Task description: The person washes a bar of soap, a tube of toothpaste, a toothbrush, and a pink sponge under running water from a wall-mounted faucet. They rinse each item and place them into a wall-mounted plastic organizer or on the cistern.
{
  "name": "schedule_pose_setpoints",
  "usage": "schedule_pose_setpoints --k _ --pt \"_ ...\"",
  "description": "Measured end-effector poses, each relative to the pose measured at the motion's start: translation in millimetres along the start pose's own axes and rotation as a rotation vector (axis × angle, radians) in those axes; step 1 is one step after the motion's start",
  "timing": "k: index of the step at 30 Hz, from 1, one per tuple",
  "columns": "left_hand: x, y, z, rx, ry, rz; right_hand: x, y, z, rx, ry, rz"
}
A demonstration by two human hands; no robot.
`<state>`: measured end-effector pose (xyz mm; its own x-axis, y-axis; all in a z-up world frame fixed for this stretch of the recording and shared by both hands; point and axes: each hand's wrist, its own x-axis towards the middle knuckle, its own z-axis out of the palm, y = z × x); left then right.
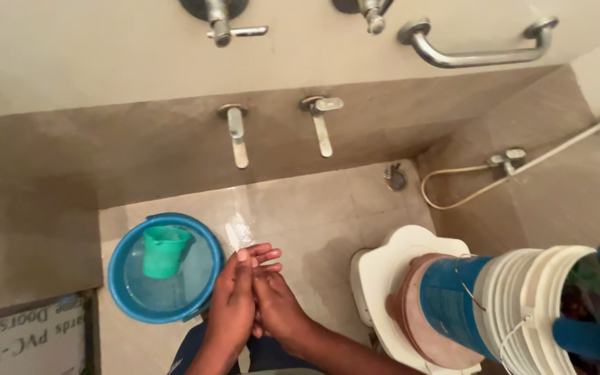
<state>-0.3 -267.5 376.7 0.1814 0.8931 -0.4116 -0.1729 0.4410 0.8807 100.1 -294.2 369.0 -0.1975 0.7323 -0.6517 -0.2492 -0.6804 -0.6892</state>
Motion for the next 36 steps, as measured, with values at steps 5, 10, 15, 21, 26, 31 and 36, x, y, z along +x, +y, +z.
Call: schedule_pose_setpoints --k 5,10,15,21,26,31,36 --pt "-7.6 12.2 -13.8 0.039 -0.007 -0.043 11.6 0.6 -3.1 -0.136 -0.057 -0.062" --pt "-5.3 26.5 -42.0 -0.005 0.056 0.107 22.2 2.9 18.5 -0.169 -0.108 -0.144" --pt "-1.3 61.0 -90.2 -0.057 0.227 0.099 35.6 -8.9 68.1 -0.198 -0.138 -0.248" --pt "-6.0 107.2 -168.3 -0.110 0.333 0.197 41.0 -35.8 157.1 -0.238 -0.160 -0.239" --pt "-6.4 135.9 -235.3 -0.128 0.344 0.321 56.9 -48.0 233.5 -0.239 -0.134 -0.166" --pt "-12.9 179.1 -286.3 -0.166 0.325 0.450 76.5 -60.5 293.0 -0.361 -0.096 -0.271" --pt "-20.2 207.0 -333.9 -0.108 0.288 0.380 98.0 -75.9 344.8 -0.288 0.001 -0.305"
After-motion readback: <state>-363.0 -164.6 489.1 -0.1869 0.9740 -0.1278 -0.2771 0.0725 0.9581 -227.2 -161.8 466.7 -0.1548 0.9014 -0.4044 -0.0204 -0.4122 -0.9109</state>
